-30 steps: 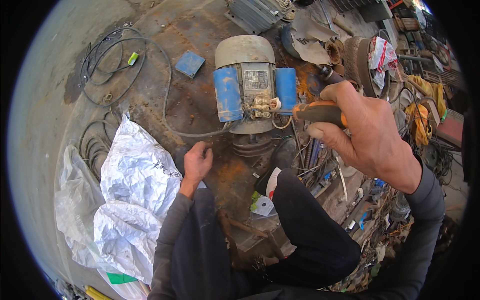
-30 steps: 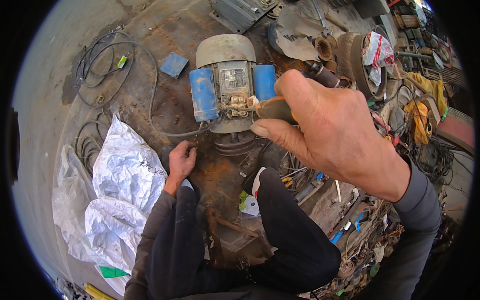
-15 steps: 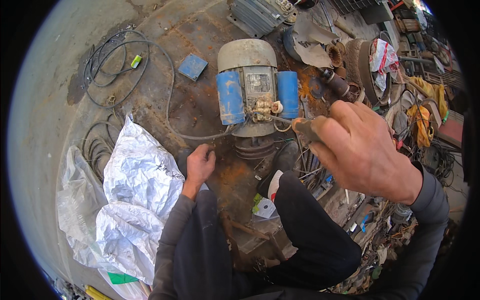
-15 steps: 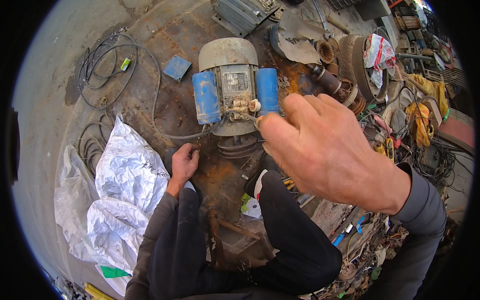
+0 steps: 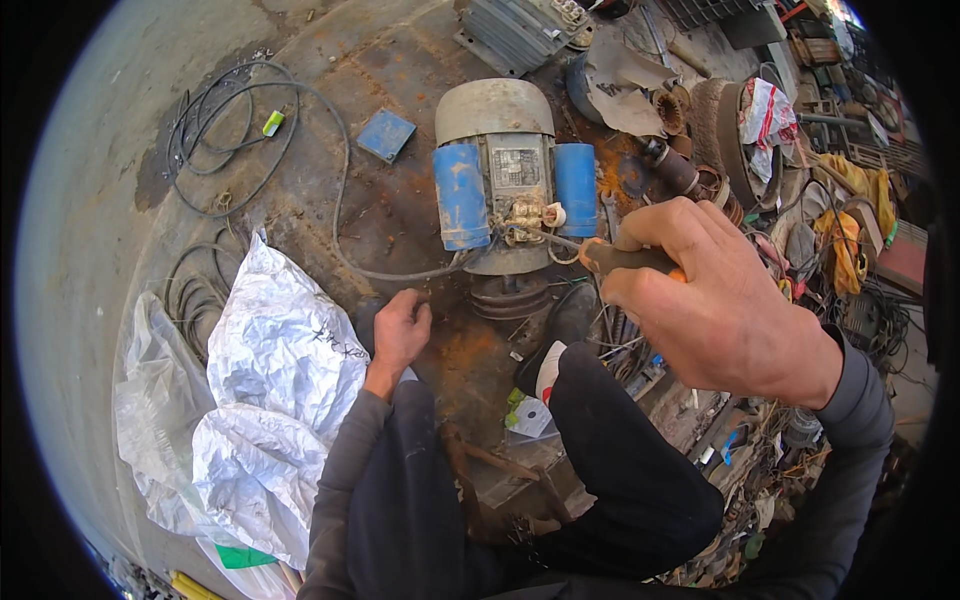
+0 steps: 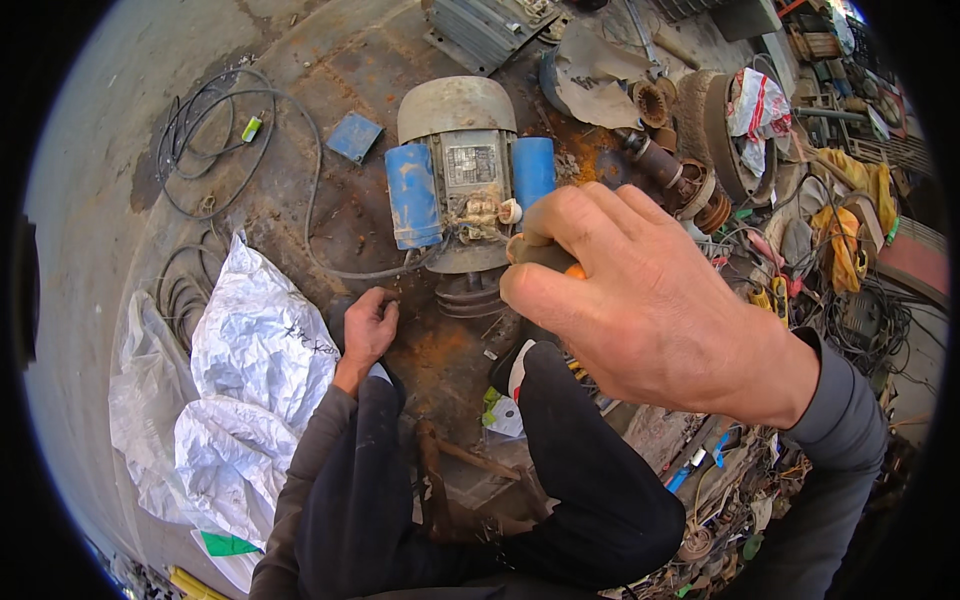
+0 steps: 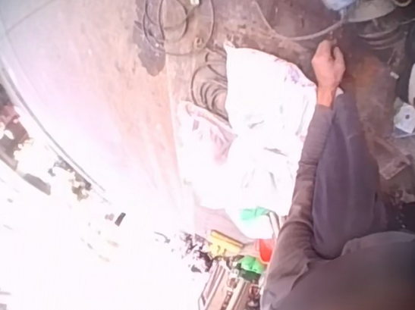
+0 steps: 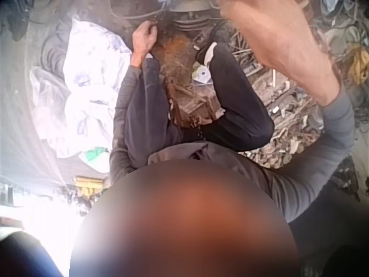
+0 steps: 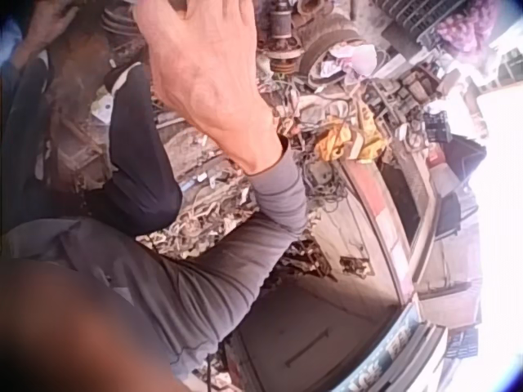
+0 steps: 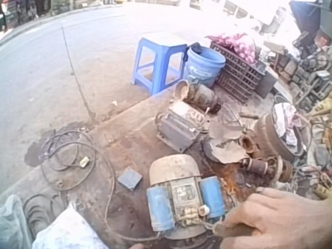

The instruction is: The person disassembles a blue electric motor on a cluttered workbench. They use a screwdriver to remove screws from the terminal box and casing, then use a hammer to tap off the end cap. The motor is rotated and handled throughout the process.

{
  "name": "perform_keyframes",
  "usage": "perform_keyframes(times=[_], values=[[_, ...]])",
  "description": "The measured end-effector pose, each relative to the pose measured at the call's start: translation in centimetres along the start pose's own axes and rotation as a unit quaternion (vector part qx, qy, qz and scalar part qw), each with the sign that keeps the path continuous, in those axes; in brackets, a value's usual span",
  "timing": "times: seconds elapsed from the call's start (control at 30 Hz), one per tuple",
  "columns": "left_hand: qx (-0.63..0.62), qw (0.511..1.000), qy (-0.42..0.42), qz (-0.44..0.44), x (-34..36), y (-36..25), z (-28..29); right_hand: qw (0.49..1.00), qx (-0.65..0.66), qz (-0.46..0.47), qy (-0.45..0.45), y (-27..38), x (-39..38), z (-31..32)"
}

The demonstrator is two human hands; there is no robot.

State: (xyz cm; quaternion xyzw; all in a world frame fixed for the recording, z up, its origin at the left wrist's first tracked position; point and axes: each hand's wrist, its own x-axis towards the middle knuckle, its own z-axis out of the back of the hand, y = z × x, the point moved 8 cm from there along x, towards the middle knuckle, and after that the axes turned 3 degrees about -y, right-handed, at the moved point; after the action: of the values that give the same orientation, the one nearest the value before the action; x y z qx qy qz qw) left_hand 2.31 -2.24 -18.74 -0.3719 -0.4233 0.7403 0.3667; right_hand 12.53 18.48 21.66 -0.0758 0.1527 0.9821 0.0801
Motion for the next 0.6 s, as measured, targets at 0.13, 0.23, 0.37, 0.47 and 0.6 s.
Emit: perform_keyframes(times=[0.13, 0.23, 0.37, 0.47, 0.6], values=[[0.01, 1.0, 0.004, 0.0, 0.0, 0.0, 0.1, 0.992, 0.061, -0.104, -0.045, -1.5, 0.0, 0.2], [0.015, 1.0, 0.005, -0.006, 0.1, -0.2, 0.1, 0.995, 0.049, -0.081, -0.022, -1.2, 0.0, -0.2], [0.016, 1.0, 0.009, 0.015, 0.1, -0.1, 0.1, 0.997, -0.019, -0.007, -0.08, -0.7, 0.1, 0.5], [0.013, 1.0, 0.009, 0.011, 0.0, -0.3, 0.1, 0.992, 0.015, -0.089, -0.091, -2.3, 0.1, 0.3], [0.022, 1.0, 0.002, -0.009, 0.0, -0.5, 0.3, 0.998, 0.013, -0.042, -0.041, -1.0, 0.4, -0.2]])
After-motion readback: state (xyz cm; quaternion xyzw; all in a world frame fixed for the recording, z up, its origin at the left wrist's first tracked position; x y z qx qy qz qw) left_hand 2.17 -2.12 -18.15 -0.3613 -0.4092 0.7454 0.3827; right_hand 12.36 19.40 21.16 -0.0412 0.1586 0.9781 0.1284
